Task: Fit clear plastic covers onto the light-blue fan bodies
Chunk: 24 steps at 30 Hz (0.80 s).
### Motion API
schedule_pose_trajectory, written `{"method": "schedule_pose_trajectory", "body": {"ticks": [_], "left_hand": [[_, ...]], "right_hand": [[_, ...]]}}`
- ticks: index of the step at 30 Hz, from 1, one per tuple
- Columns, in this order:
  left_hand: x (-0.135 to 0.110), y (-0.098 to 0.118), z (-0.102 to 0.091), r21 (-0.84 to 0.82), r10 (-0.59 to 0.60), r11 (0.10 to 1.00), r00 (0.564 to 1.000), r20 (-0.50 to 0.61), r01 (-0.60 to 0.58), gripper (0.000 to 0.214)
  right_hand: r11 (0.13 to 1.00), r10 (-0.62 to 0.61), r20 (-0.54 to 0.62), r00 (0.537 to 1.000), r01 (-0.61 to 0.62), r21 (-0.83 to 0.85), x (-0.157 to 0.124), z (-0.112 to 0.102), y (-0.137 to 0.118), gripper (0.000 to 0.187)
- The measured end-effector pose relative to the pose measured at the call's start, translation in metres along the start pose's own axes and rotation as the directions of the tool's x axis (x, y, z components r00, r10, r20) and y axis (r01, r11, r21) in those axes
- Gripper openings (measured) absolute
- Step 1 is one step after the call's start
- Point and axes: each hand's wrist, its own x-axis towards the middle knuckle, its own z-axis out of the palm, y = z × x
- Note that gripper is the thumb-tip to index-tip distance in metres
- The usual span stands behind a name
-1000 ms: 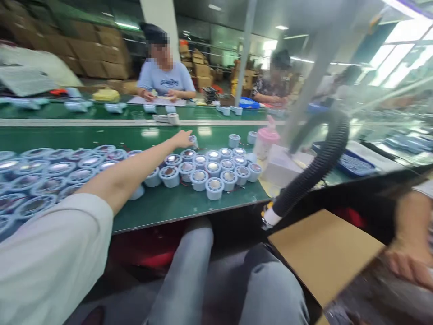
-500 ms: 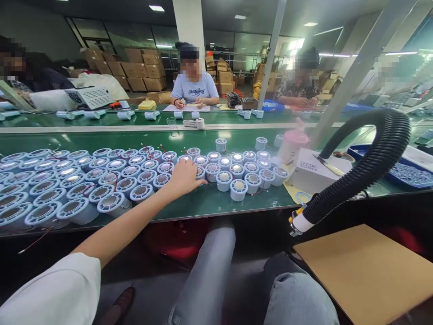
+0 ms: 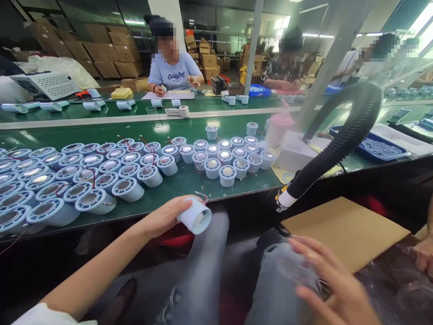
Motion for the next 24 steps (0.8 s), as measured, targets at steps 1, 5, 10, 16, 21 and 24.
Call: {"method": "schedule_pose_trajectory", "body": {"ticks": [1, 5, 10, 16, 21, 24], "left_hand": [[-0.003, -0.002, 0.011, -0.141, -0.045, 0.988, 0.993, 0.113, 0.061, 0.046], [-0.005, -0.006, 0.041, -0.313, -0.087, 0.926, 0.926, 0.368, 0.211, 0.032], [-0.006, -0.002, 0.049, 0.039, -0.022, 0.999, 0.855, 0.519, 0.002, 0.025], [-0.014, -0.005, 0.056, 0.275, 0.188, 0.921, 0.933, 0.307, -0.276, 0.037], [-0.011, -0.03, 0.065, 0.203, 0.324, 0.913, 0.932, 0.166, -0.353, 0.071], [-0.008, -0.038, 0.068, 0.228, 0.375, 0.884, 0.91, 0.175, -0.408, 0.067]], "right_hand": [[1.0, 0.005, 0.027, 1.0, -0.004, -0.024, 0.003, 0.016, -0.009, 0.051], [0.992, -0.061, 0.196, 0.979, 0.082, -0.1, 0.035, 0.06, -0.046, 0.054], [0.985, 0.057, 0.249, 0.967, -0.013, -0.173, 0.054, 0.074, -0.056, 0.034], [0.975, 0.198, 0.319, 0.927, -0.22, 0.035, 0.041, 0.067, -0.05, 0.007], [0.813, 0.366, 0.303, 0.88, -0.46, 0.356, 0.041, 0.063, -0.048, 0.032], [0.702, 0.455, 0.279, 0.846, -0.534, 0.472, 0.042, 0.064, -0.044, 0.032]]}}
